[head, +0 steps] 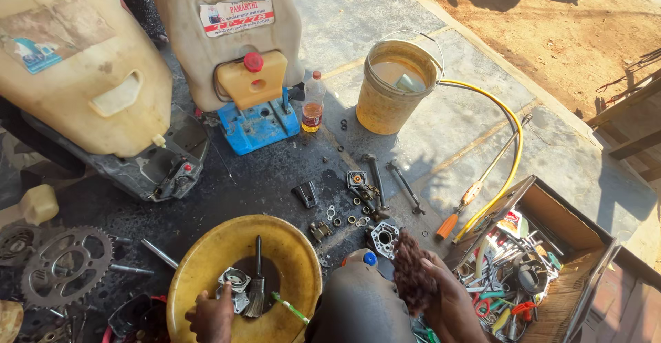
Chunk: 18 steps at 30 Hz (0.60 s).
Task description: The person sits on the ground at a roadside workshop and scrubs a small engine cylinder head with a toothbrush over a yellow basin, working the brush over different surfaces of the part. They briefly reach toward a bucket, continue scrubbing, then wipe their hands and set the part and brush in the basin.
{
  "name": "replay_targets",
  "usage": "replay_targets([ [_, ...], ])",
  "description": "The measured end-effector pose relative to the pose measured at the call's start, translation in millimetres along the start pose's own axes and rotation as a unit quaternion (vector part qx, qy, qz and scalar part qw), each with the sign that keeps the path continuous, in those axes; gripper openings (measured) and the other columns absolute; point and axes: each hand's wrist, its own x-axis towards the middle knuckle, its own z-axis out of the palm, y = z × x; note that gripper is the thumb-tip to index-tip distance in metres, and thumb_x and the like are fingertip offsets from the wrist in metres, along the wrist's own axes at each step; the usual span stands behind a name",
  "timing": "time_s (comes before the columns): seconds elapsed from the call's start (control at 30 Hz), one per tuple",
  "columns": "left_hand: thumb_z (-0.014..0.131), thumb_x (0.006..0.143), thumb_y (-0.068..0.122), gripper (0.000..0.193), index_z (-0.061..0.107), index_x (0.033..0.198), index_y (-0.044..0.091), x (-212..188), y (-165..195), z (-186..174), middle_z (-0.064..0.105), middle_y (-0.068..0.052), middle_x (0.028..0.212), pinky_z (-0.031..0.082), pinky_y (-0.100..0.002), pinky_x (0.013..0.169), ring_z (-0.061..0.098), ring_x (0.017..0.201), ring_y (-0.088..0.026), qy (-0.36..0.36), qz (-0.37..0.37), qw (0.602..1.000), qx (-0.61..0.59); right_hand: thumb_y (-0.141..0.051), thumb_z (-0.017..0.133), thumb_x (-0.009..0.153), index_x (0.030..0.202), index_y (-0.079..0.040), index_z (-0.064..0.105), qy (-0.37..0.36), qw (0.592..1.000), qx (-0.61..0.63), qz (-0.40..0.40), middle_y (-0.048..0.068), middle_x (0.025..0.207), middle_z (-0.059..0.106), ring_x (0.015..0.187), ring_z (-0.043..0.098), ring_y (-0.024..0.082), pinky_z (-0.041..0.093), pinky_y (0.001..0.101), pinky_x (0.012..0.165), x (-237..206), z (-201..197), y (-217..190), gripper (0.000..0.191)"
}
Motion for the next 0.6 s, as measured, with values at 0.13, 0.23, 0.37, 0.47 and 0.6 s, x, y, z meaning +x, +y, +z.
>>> replay_targets([
  [0.13,0.052,0.09,0.07,0.095,0.04,0.157,0.004,-43,45,-60,0.047,-0.025,0.159,0.039,-0.054,0.12,0.044,0.15,-0.038,-0.106,0.016,0.959,-0.262,-0.014,0.052,0.102,0.144,0.0,0.052,-0.148,0.987,-0.038,-0.055,0.017,0.126,0.068,0.112,0.066,0.026,0.049,0.0402,0.09,9,78,-38,0.044],
  [0.23,0.029,0.083,0.087,0.113,0.022,0.162,0.006,-73,65,-121,0.029,-0.027,0.164,0.025,-0.056,0.121,0.028,0.154,-0.039,-0.335,0.081,0.774,-0.531,-0.015,0.051,0.1,0.142,0.0,0.051,-0.245,0.964,-0.081,-0.068,0.01,0.127,0.069,0.116,0.067,0.019,0.054,0.0348,0.097,-4,163,-50,0.044],
  [0.37,0.032,0.081,0.091,0.12,0.014,0.163,0.005,-115,91,-184,0.018,-0.027,0.168,0.015,-0.057,0.123,0.019,0.156,-0.04,-0.47,0.182,0.541,-0.673,-0.028,0.06,0.102,0.14,-0.001,0.057,-0.349,0.85,-0.341,-0.198,0.013,0.119,0.071,0.108,0.066,0.023,0.056,0.0377,0.092,-46,268,-12,0.046],
  [0.47,0.037,0.089,0.082,0.108,0.011,0.164,0.009,-151,109,-210,0.018,-0.026,0.171,0.016,-0.054,0.13,0.021,0.159,-0.04,-0.47,0.282,0.521,-0.655,-0.038,0.066,0.1,0.133,-0.006,0.063,-0.397,0.607,-0.51,-0.463,0.016,0.137,0.066,0.129,0.061,0.034,0.046,0.0443,0.11,-75,308,31,0.046],
  [0.6,0.031,0.095,0.084,0.106,0.013,0.166,0.007,-200,115,-230,0.016,-0.02,0.171,0.017,-0.055,0.128,0.022,0.158,-0.037,-0.551,0.276,0.322,-0.719,-0.028,0.063,0.098,0.129,-0.003,0.062,-0.326,0.569,-0.478,-0.584,0.02,0.139,0.063,0.141,0.049,0.042,0.025,0.0574,0.119,-83,317,59,0.04],
])
